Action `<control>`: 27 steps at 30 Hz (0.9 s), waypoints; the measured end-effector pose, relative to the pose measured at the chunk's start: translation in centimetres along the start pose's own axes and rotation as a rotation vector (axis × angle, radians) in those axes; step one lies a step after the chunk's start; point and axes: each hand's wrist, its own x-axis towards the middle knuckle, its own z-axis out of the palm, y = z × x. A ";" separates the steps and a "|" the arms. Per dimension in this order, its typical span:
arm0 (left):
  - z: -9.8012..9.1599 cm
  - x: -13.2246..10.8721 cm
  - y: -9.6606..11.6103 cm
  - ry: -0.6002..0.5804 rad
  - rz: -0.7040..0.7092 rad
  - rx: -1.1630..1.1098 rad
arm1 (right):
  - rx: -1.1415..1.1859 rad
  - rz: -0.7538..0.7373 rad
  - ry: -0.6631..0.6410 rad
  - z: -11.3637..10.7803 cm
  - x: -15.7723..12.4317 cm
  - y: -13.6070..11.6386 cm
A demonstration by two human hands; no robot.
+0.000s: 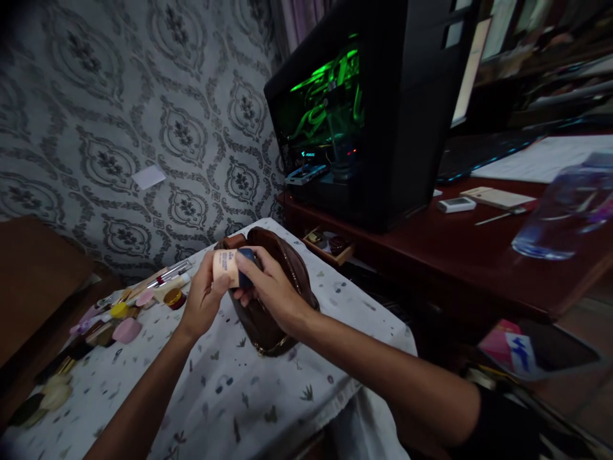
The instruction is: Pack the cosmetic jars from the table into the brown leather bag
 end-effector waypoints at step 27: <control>1.0 -3.4 -4.0 0.091 0.226 0.424 | -0.697 0.030 0.167 -3.0 4.7 0.8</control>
